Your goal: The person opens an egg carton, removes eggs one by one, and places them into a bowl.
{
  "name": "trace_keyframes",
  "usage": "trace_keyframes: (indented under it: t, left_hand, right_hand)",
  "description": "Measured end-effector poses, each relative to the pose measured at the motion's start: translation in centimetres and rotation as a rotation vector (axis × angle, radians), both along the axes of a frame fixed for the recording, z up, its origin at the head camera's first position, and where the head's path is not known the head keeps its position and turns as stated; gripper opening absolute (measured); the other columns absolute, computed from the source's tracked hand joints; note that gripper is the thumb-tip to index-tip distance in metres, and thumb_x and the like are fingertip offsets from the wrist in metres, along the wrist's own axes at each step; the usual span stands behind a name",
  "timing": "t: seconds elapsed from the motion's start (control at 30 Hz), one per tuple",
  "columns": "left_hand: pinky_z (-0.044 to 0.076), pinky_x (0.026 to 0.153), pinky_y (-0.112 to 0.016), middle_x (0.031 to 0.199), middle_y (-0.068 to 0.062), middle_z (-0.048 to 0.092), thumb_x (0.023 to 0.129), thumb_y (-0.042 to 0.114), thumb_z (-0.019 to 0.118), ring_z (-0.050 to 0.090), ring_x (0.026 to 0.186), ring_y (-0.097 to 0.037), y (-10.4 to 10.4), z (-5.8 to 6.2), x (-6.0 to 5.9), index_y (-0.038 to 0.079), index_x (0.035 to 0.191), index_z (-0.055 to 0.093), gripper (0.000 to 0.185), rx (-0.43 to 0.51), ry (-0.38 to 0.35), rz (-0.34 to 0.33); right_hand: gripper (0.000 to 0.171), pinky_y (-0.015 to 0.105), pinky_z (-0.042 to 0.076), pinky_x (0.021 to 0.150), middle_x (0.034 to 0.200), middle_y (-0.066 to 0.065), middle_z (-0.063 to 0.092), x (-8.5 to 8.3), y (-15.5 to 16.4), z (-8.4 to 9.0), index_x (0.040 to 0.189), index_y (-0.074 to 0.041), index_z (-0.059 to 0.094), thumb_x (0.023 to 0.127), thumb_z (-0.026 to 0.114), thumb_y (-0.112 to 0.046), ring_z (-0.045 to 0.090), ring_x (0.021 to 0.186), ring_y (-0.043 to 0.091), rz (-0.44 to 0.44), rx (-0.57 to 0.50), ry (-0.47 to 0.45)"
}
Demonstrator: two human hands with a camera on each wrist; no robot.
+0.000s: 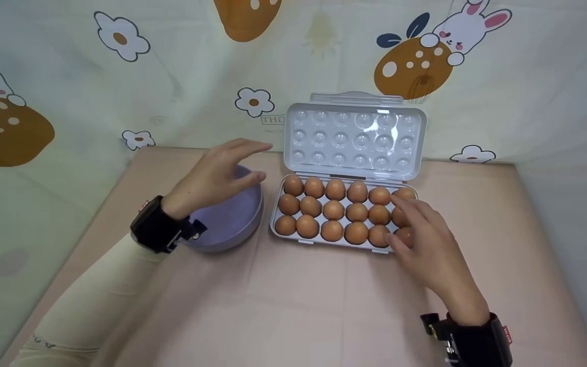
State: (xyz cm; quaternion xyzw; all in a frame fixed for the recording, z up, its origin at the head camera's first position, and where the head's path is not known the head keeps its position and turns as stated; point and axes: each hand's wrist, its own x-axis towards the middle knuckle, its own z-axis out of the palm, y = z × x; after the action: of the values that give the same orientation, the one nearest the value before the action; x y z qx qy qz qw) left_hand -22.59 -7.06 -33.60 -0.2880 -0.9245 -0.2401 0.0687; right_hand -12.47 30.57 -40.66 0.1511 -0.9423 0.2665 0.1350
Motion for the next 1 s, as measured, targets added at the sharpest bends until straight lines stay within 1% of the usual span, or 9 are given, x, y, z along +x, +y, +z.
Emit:
trace_keyframes:
  t: [0.13,0.33,0.47,0.53,0.57,0.7,0.77,0.87,1.0]
  left_hand:
    - [0.044,0.101,-0.036,0.135,0.002,0.057,0.087,0.03,0.073,0.052,0.124,-0.017,-0.7,-0.6,1.8,0.024,0.138,0.056,0.054,-0.054,0.053,-0.032]
    - [0.043,0.103,-0.038,0.13,-0.002,0.06,0.082,0.029,0.078,0.053,0.123,-0.019,-1.5,-2.0,3.7,0.023,0.135,0.059,0.057,-0.105,0.102,-0.075]
    - [0.044,0.102,-0.036,0.126,-0.001,0.062,0.08,0.03,0.08,0.054,0.119,-0.018,-1.5,-3.1,4.7,0.021,0.131,0.062,0.055,-0.132,0.126,-0.108]
    - [0.044,0.101,-0.036,0.126,-0.002,0.062,0.079,0.031,0.081,0.054,0.118,-0.019,-1.6,-3.7,4.9,0.02,0.13,0.063,0.055,-0.148,0.122,-0.126]
    - [0.044,0.102,-0.036,0.127,-0.002,0.061,0.079,0.031,0.081,0.054,0.119,-0.019,-1.6,-4.0,5.0,0.02,0.13,0.063,0.055,-0.155,0.116,-0.131]
    - [0.042,0.104,-0.038,0.131,-0.004,0.06,0.079,0.031,0.082,0.053,0.123,-0.021,-1.9,-4.8,5.2,0.02,0.132,0.062,0.058,-0.167,0.099,-0.14]
    - [0.042,0.105,-0.039,0.131,-0.005,0.06,0.078,0.03,0.082,0.052,0.123,-0.021,-2.2,-5.1,5.2,0.02,0.133,0.061,0.06,-0.155,0.109,-0.141]
    - [0.042,0.104,-0.039,0.131,-0.004,0.06,0.076,0.029,0.083,0.053,0.123,-0.021,-2.6,-5.5,5.2,0.02,0.133,0.061,0.061,-0.132,0.142,-0.136]
    - [0.041,0.105,-0.041,0.132,-0.003,0.059,0.074,0.031,0.083,0.052,0.124,-0.021,-3.1,-5.9,5.3,0.023,0.133,0.061,0.064,-0.104,0.158,-0.118]
  right_hand:
    - [0.083,0.059,0.043,0.096,0.14,0.011,0.051,0.0,-0.8,1.0,0.145,-0.024,0.047,0.073,0.085,-0.008,0.049,0.126,0.034,0.036,0.047,0.023]
    - [0.087,0.055,0.046,0.095,0.139,0.008,0.052,-0.3,-1.8,1.7,0.145,-0.029,0.047,0.071,0.085,-0.004,0.051,0.124,0.031,0.087,0.097,0.037]
    - [0.088,0.026,0.041,0.104,0.139,0.0,0.052,-0.6,-2.4,1.8,0.145,-0.027,0.047,0.07,0.085,-0.004,0.051,0.124,0.021,0.152,0.108,0.084]
    - [0.087,0.012,0.038,0.099,0.138,-0.002,0.053,-0.8,-2.8,1.9,0.145,-0.026,0.047,0.07,0.087,-0.007,0.052,0.119,0.015,0.178,0.117,0.107]
    - [0.086,0.01,0.037,0.098,0.139,-0.002,0.052,-0.9,-3.1,1.9,0.145,-0.026,0.047,0.07,0.087,-0.009,0.051,0.12,0.015,0.184,0.125,0.112]
    - [0.086,0.024,0.047,0.084,0.142,0.002,0.05,-1.2,-4.2,1.7,0.145,-0.026,0.048,0.07,0.087,-0.013,0.049,0.118,0.016,0.185,0.149,0.107]
    - [0.085,0.033,0.05,0.086,0.143,0.003,0.049,-1.5,-4.7,1.6,0.145,-0.027,0.047,0.071,0.086,-0.012,0.048,0.123,0.019,0.194,0.145,0.101]
    - [0.082,0.04,0.05,0.091,0.143,0.003,0.05,-1.9,-5.3,1.4,0.144,-0.026,0.049,0.073,0.085,-0.011,0.048,0.127,0.023,0.213,0.121,0.101]
    - [0.076,0.041,0.048,0.093,0.144,0.002,0.05,-2.3,-5.7,1.2,0.142,-0.023,0.052,0.073,0.085,-0.013,0.047,0.129,0.023,0.235,0.108,0.099]
